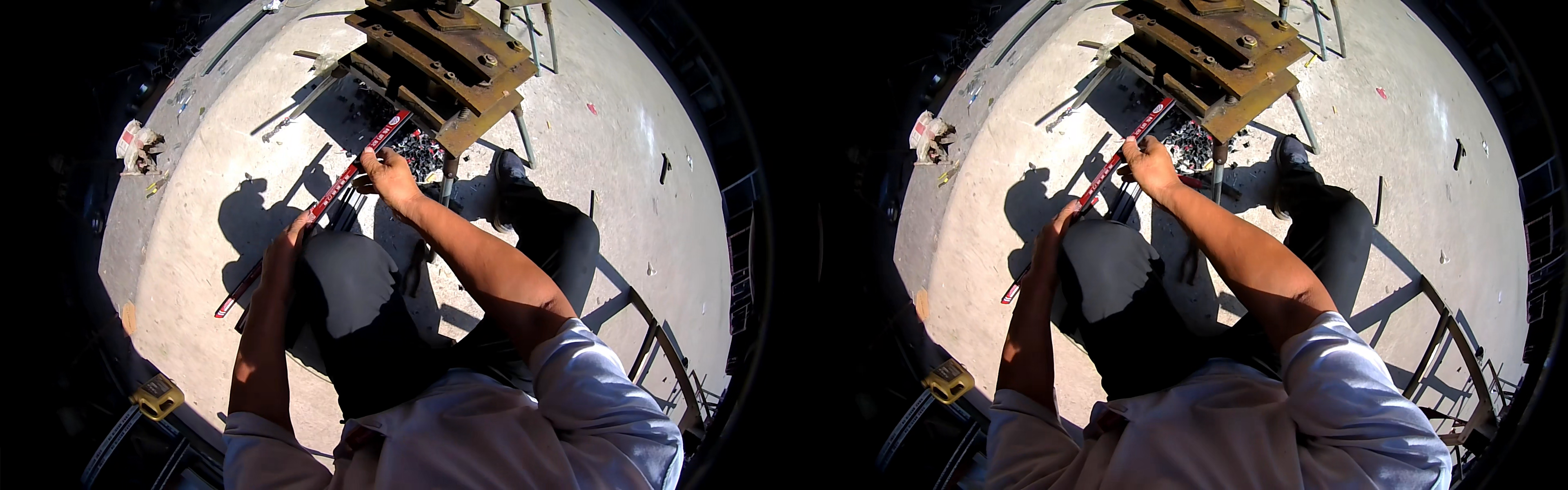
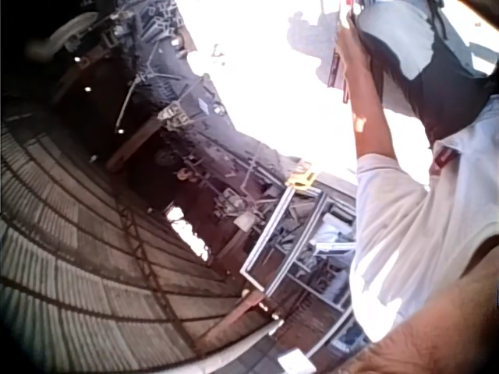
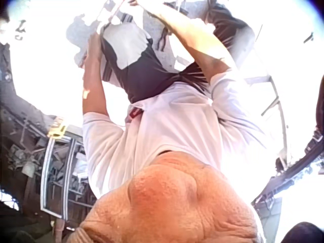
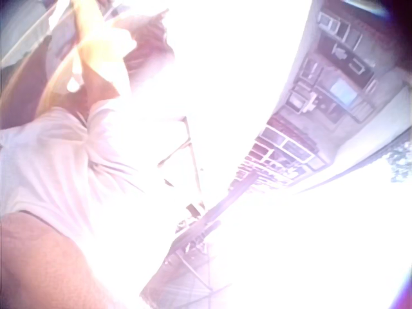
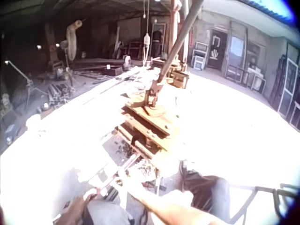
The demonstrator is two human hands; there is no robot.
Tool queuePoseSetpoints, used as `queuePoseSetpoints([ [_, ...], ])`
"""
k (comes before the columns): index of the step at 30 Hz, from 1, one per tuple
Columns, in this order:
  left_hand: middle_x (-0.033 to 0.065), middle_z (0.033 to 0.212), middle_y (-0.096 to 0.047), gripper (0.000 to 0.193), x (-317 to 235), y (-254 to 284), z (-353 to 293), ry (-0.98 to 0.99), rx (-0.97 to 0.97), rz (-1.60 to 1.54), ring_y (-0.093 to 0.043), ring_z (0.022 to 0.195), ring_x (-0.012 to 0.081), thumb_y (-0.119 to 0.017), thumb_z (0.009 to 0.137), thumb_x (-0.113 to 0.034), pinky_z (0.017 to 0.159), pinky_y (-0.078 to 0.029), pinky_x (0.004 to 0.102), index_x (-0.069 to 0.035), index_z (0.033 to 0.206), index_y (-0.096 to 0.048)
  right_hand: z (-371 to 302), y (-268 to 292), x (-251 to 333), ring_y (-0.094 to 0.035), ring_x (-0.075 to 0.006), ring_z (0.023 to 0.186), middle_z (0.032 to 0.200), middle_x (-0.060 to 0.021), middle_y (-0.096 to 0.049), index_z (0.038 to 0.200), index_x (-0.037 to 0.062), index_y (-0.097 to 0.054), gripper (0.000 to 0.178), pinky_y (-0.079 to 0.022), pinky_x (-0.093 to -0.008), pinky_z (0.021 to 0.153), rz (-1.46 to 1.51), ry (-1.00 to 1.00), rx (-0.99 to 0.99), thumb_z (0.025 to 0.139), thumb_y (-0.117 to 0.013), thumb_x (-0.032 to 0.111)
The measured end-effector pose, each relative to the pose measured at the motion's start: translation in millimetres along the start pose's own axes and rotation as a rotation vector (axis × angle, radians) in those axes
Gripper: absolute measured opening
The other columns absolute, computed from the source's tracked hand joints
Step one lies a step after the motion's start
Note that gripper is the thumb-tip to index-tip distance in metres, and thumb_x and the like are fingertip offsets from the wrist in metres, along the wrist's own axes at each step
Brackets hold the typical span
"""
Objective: The person retrieves a stack of metal profiles from a box, carries them to a manual press machine, and cuts them into shorter pieces one by one. The person repeatedly places each profile into the press, operates the lever to cut, and collects the cut pieces on the floor.
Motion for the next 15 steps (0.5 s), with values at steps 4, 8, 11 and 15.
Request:
queuePoseSetpoints([
  [4,0.0233,0.123,-0.071,0.040,-3.3,-0.4,11.4,-0.092,-0.036,-0.009,-0.070,0.111,0.0398,-0.060,0.105,-0.023,0.092,-0.056,0.0446,-0.009,0.142,-0.060,13.1,-3.2,12.7,-0.071,-0.0213,0.065,0.090,-0.0156,-0.068,0.112,-0.0099,-0.055,0.045,-0.062,-0.0341,0.060,0.033,-0.046,-0.060,0.108,-0.059,0.035],
  [8,0.0202,0.116,-0.074,0.038,-6.0,-2.7,15.8,-0.196,-0.121,0.067,-0.073,0.101,0.0297,-0.063,0.103,-0.013,0.088,-0.056,0.0379,-0.007,0.141,-0.061,15.2,-5.5,21.2,-0.069,-0.0200,0.064,0.088,-0.0145,-0.067,0.109,-0.0091,-0.057,0.040,-0.063,-0.0340,0.060,0.050,-0.093,-0.095,0.109,-0.058,0.031],
  [11,0.0224,0.114,-0.074,0.038,-8.5,-2.6,18.4,-0.227,-0.127,0.085,-0.074,0.100,0.0313,-0.064,0.103,-0.010,0.086,-0.057,0.0378,-0.005,0.140,-0.061,16.7,-0.4,21.3,-0.069,-0.0203,0.064,0.088,-0.0148,-0.067,0.109,-0.0088,-0.057,0.039,-0.064,-0.0346,0.062,0.049,-0.102,-0.087,0.109,-0.057,0.030],
  [15,0.0269,0.120,-0.071,0.045,-5.6,-0.2,22.2,-0.115,-0.017,0.006,-0.070,0.109,0.0451,-0.061,0.104,-0.028,0.091,-0.057,0.0483,-0.005,0.143,-0.058,14.6,3.1,20.6,-0.071,-0.0206,0.066,0.089,-0.0149,-0.068,0.110,-0.0087,-0.057,0.038,-0.065,-0.0352,0.063,0.100,-0.111,-0.077,0.109,-0.058,0.030],
])
Point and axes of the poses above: each hand's wrist, its own z-axis towards the middle knuckle, its own y-axis out of the back of the hand, x = y × z, the point moved 1 cm from there along z, towards the middle knuckle
